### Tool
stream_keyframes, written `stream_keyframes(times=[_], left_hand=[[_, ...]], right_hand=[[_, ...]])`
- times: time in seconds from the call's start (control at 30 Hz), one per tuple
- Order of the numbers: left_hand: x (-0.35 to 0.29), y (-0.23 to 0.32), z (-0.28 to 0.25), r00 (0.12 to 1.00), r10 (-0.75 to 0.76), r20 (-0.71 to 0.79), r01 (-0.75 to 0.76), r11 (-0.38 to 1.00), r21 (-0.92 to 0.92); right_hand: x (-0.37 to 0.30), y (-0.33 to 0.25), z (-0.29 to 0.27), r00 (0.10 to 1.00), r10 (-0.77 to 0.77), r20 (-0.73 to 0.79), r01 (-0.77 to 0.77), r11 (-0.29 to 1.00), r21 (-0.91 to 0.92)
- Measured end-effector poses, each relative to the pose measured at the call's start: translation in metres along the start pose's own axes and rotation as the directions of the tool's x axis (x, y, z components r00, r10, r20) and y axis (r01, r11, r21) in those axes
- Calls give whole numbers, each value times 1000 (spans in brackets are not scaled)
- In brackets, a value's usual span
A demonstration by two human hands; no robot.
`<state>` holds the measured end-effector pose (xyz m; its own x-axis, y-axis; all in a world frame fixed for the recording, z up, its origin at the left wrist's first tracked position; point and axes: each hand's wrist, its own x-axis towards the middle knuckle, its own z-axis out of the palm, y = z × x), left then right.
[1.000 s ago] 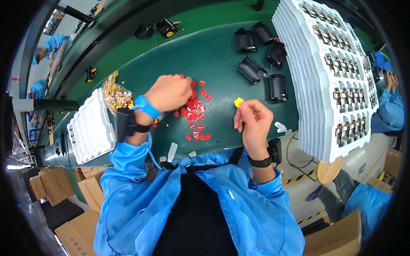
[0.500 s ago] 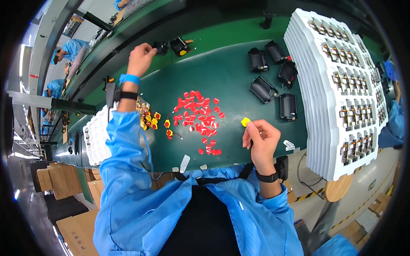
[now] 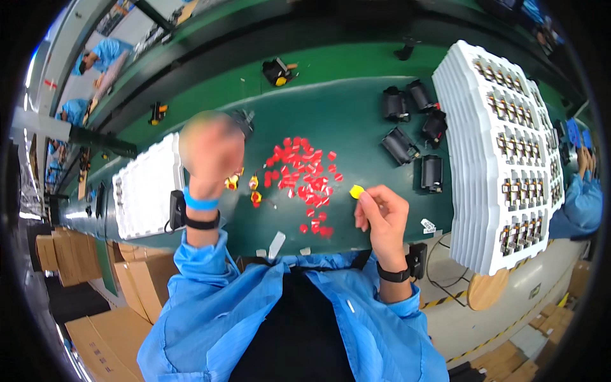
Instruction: Assembling small yellow and red plastic components into black plastic housings at a workstation.
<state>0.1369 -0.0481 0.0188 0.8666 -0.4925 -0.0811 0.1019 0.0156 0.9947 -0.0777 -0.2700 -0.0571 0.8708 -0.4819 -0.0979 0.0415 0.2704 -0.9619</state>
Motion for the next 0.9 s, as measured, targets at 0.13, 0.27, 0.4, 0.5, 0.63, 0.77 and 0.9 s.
stream_keyframes(times=[0.13, 0.27, 0.4, 0.5, 0.63, 0.77, 0.9], left_hand=[[-61, -9, 17, 958, -167, 233, 210, 961, -178], [-73, -15, 25, 893, -156, 423, 221, 969, -109], [-75, -29, 31, 951, -11, 308, -3, 999, 46], [-71, -27, 23, 920, 16, 392, -121, 962, 244], [-64, -15, 18, 859, -9, 513, -173, 936, 306], [-63, -7, 20, 846, -13, 533, -188, 928, 321], [-65, -8, 19, 851, 4, 525, -180, 941, 286]], right_hand=[[9, -39, 53, 950, -76, 304, 92, 995, -38], [30, -37, 72, 840, -134, 526, 189, 981, -51], [31, -37, 74, 829, -172, 531, 279, 952, -127], [32, -45, 71, 816, -125, 565, 362, 872, -329], [33, -51, 73, 716, -186, 673, 554, 739, -384], [33, -55, 76, 711, -214, 670, 610, 662, -436], [29, -53, 81, 701, -292, 651, 648, 641, -411]])
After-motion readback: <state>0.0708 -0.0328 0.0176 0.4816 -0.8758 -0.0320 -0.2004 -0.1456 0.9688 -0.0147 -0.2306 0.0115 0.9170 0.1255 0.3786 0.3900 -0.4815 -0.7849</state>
